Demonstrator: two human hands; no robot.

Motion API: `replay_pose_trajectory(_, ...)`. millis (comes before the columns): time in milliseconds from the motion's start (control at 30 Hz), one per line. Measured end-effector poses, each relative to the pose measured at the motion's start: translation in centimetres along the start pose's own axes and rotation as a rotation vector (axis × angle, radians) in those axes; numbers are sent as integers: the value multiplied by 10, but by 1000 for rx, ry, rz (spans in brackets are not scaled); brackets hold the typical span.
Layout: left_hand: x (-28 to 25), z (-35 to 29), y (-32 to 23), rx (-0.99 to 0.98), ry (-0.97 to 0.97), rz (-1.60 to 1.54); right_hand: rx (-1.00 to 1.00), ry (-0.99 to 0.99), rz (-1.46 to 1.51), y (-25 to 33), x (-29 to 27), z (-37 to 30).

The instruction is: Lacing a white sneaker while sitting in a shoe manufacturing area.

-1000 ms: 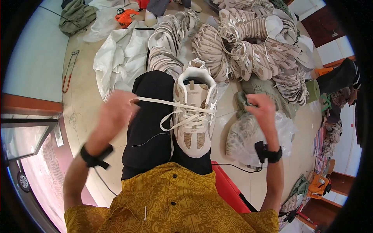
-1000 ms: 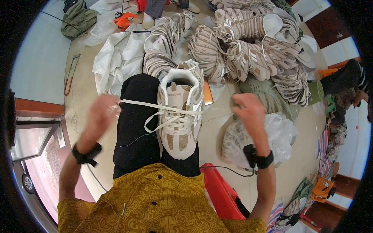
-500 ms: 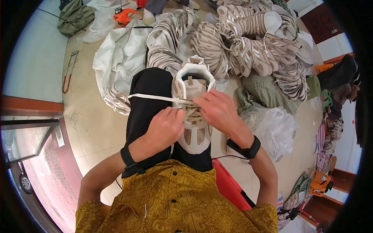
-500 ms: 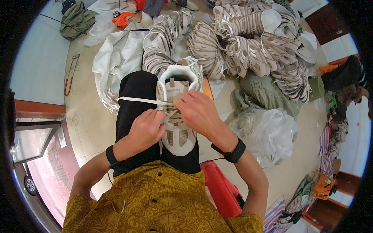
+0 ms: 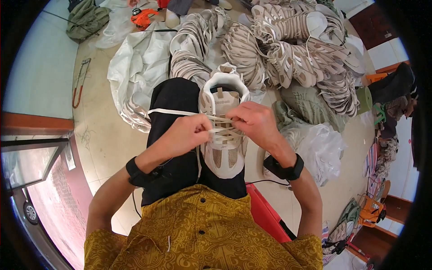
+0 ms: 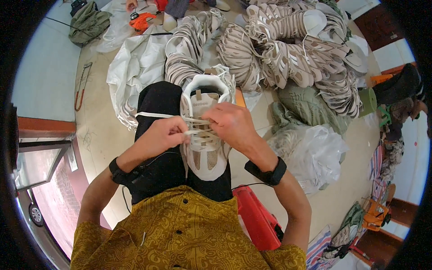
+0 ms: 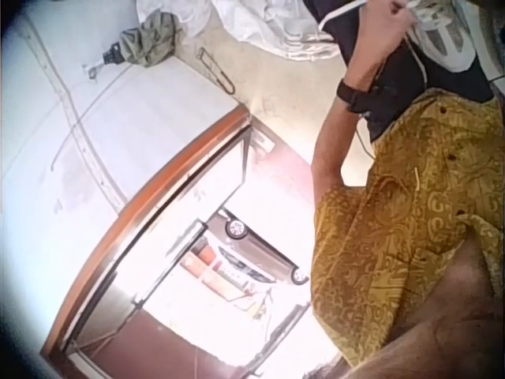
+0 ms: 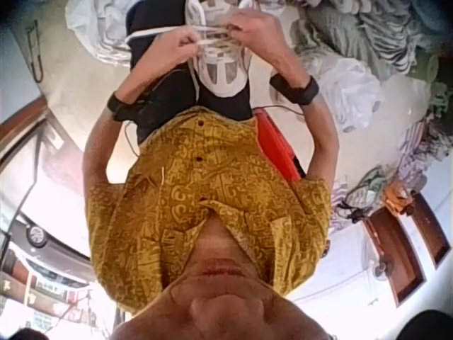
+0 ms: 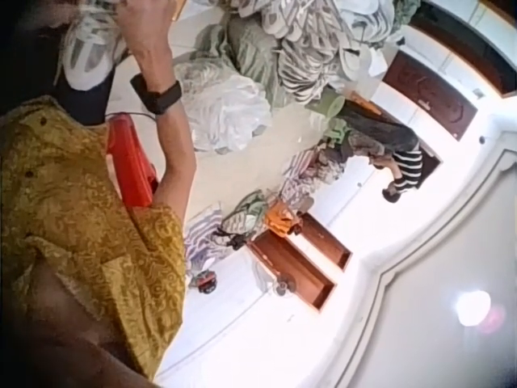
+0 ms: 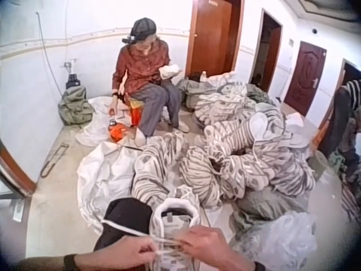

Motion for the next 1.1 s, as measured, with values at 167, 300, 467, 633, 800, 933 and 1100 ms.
replay_pose_trajectory(167,-5,2,3,-158,97,-403,26,15,27,-4,1,0)
replay_pose_trajectory(300,-22,-8,-23,131,-48,305,35,20,96,-6,6,3)
replay_pose_trajectory(467,-3,-24,-38,593,-370,906,128,69,67,-2,-5,3)
replay_pose_trajectory(633,-7,-30,-41,655,-366,870,260,87,178,-14,4,-2)
replay_pose_trajectory(800,-15,-37,-43,690,-477,823,255,119,140,4,3,6)
replay_pose_trajectory(933,-10,-36,-47,727,-509,705,233,148,79,-12,-3,-5)
replay_pose_trajectory(1100,-34,-16,-32,587,-202,357,302,193,19,-19,-16,-2)
Point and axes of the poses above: each hand's wrist, its own z-axis towards the middle knuckle, its own x-axis out of the palm, y = z × x, the point moved 8 cm from there along z, towards the middle knuckle, and after that the axes turned 4 degrees about z, right-handed, at the moved point
